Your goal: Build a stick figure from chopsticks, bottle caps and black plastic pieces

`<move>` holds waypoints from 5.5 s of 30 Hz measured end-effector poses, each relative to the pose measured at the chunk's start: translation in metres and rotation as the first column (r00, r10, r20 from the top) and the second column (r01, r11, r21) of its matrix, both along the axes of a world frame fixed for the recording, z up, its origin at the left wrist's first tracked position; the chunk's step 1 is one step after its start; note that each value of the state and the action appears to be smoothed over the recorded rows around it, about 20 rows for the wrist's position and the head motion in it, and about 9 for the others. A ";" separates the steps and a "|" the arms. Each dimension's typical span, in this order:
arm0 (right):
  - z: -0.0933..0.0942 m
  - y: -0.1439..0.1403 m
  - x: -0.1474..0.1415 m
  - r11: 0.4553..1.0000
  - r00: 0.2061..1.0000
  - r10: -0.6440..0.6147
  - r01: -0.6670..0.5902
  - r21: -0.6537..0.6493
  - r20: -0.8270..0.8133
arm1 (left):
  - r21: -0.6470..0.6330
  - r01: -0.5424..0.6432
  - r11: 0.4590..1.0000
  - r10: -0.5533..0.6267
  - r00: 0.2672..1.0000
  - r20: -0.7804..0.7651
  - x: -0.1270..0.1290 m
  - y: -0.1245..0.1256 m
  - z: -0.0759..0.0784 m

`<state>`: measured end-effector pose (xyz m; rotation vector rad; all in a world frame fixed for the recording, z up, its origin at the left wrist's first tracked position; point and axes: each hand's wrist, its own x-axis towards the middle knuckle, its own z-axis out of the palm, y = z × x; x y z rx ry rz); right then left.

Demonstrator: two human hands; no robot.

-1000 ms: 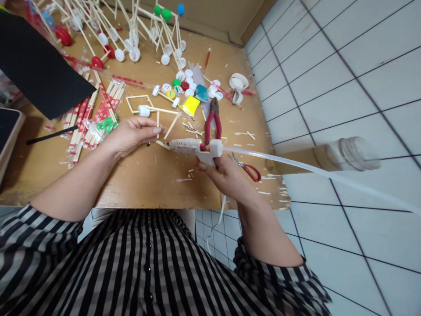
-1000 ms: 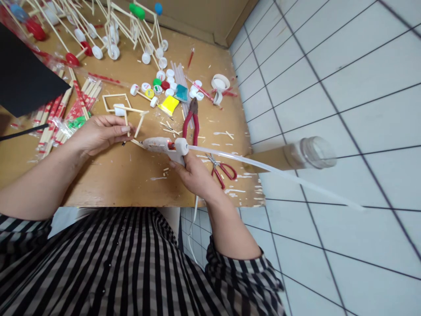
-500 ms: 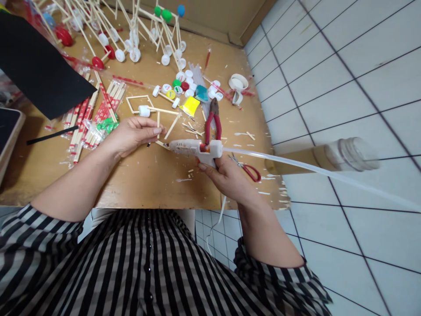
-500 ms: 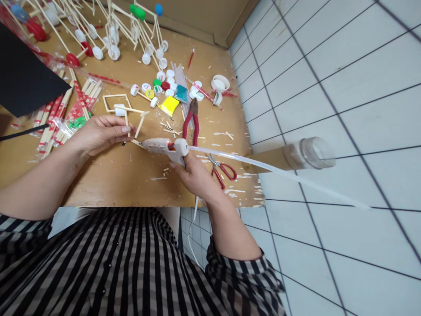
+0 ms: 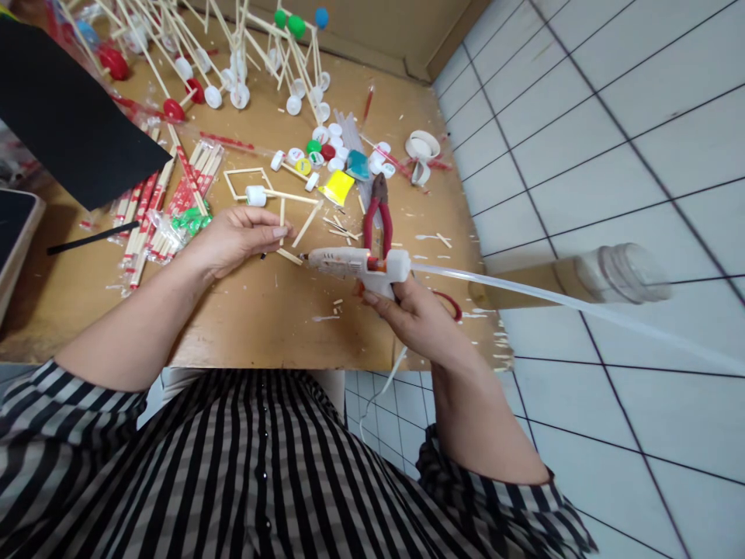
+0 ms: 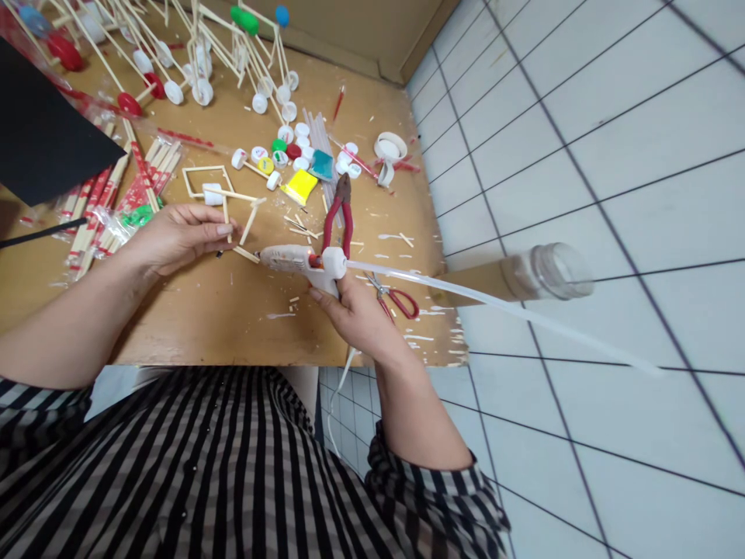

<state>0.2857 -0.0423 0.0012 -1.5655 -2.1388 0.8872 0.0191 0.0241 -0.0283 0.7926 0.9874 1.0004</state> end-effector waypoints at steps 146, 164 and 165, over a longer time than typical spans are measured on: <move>-0.029 0.061 -0.064 0.978 0.848 -0.205 0.198 -0.068 -0.488 | 0.314 0.090 0.945 0.071 0.883 -0.465 0.011 0.005 -0.003; -0.050 0.055 -0.070 0.977 0.831 -0.179 0.212 0.002 -0.526 | 0.379 0.160 0.912 0.078 0.836 -0.542 0.010 0.006 -0.007; -0.050 0.055 -0.069 0.979 0.839 -0.167 0.204 0.015 -0.518 | 0.373 0.161 0.914 0.075 0.836 -0.543 0.011 0.006 -0.007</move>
